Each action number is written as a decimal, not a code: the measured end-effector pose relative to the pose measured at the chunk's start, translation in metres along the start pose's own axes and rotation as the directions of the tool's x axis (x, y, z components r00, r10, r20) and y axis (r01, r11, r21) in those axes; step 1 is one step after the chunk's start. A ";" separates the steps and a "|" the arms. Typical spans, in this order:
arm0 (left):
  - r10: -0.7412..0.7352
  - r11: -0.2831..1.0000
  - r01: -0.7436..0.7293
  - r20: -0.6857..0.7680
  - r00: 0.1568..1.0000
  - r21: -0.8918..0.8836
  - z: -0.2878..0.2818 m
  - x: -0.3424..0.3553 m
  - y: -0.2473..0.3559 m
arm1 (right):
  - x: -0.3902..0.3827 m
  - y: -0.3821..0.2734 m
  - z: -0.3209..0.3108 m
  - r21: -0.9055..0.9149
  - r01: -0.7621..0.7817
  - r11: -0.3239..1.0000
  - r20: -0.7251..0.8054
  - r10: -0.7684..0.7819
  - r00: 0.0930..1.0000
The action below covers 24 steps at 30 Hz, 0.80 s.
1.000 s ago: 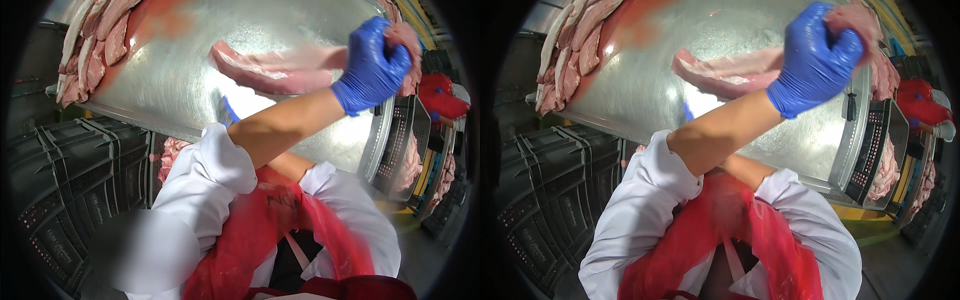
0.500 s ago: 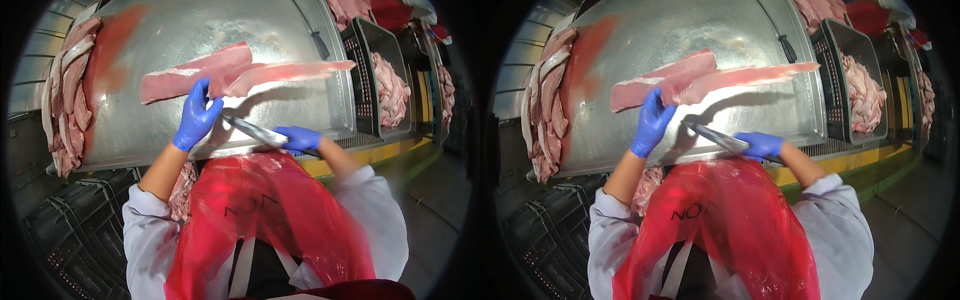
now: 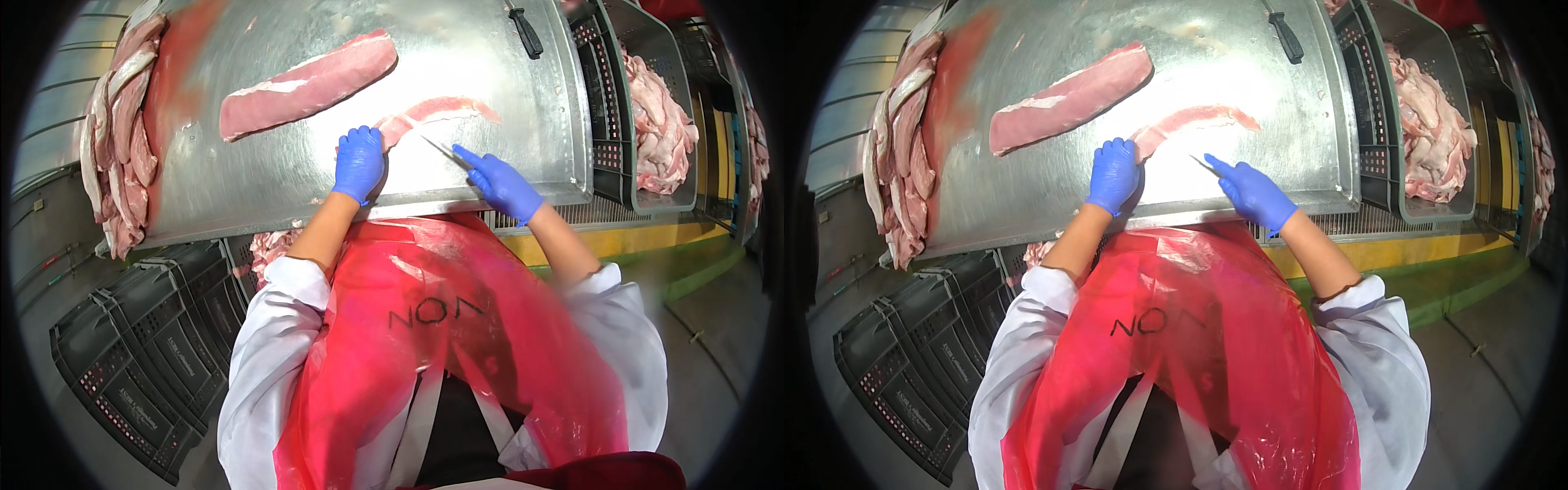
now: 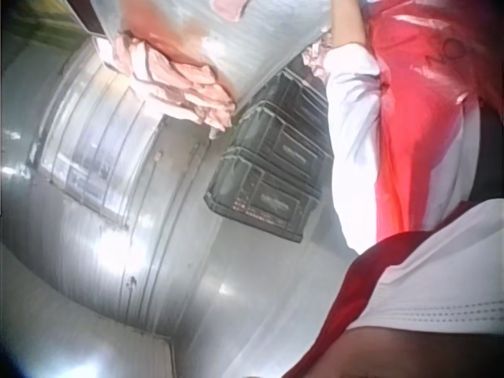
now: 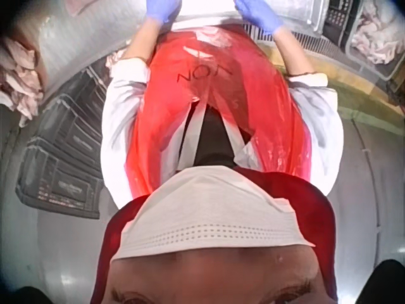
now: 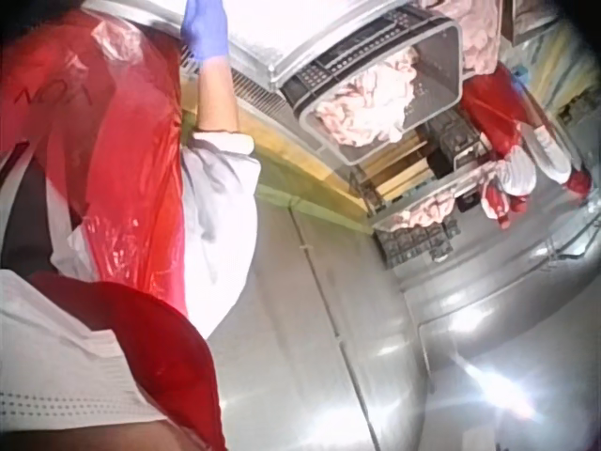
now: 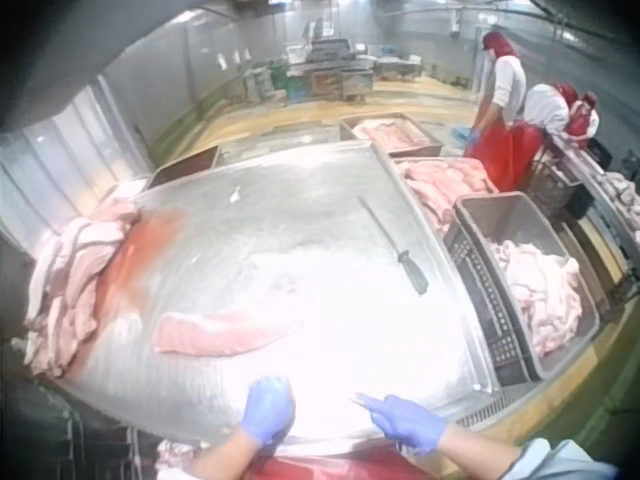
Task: The person uses a knife to trim fat and connective tissue from large cuts of raw meat on a stainless steel table. They repeatedly slice off layers of fat, separate the lean meat, and place the trimmed pieces into a nearby container.
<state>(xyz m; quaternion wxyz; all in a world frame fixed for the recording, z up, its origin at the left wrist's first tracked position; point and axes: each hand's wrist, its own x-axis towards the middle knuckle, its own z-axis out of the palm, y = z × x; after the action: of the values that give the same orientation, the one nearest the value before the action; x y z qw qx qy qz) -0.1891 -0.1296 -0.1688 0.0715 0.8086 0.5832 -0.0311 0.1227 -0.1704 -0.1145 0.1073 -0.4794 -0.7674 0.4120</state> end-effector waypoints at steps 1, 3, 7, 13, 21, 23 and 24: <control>0.009 1.000 -0.009 0.007 1.000 -0.007 0.000 -0.006 0.004 | -0.001 -0.002 0.004 -0.034 -0.040 0.999 0.034 0.041 0.999; -0.074 0.979 0.074 0.008 0.997 -0.191 0.002 -0.018 0.012 | -0.008 -0.005 0.009 -0.110 -0.117 0.987 0.094 0.128 0.987; -0.005 0.528 0.419 0.491 0.871 -0.739 -0.026 -0.018 0.054 | -0.019 0.015 -0.011 0.062 -0.090 0.994 -0.121 0.097 0.988; 0.686 0.688 -0.699 -0.138 0.714 -0.194 -0.031 0.102 0.094 | -0.028 0.055 -0.066 0.343 -0.247 0.906 -0.400 0.379 0.835; 0.397 0.918 -0.395 0.061 0.916 -0.045 -0.027 0.121 -0.002 | -0.068 0.059 -0.062 0.392 -0.236 0.889 -0.375 0.388 0.842; 0.280 0.959 -0.281 0.020 0.960 0.031 -0.017 0.080 -0.041 | -0.065 0.039 -0.058 0.442 -0.268 0.856 -0.218 0.393 0.894; 0.244 0.969 -0.243 -0.008 0.970 0.040 -0.018 0.058 -0.048 | -0.057 0.036 -0.050 0.366 -0.241 0.899 -0.169 0.319 0.933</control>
<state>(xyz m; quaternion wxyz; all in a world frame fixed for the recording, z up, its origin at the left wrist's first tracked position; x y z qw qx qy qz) -0.2171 -0.0575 -0.1627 0.0552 0.8755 0.4792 -0.0282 0.2039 -0.1838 -0.0961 0.2135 -0.6029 -0.5905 0.4921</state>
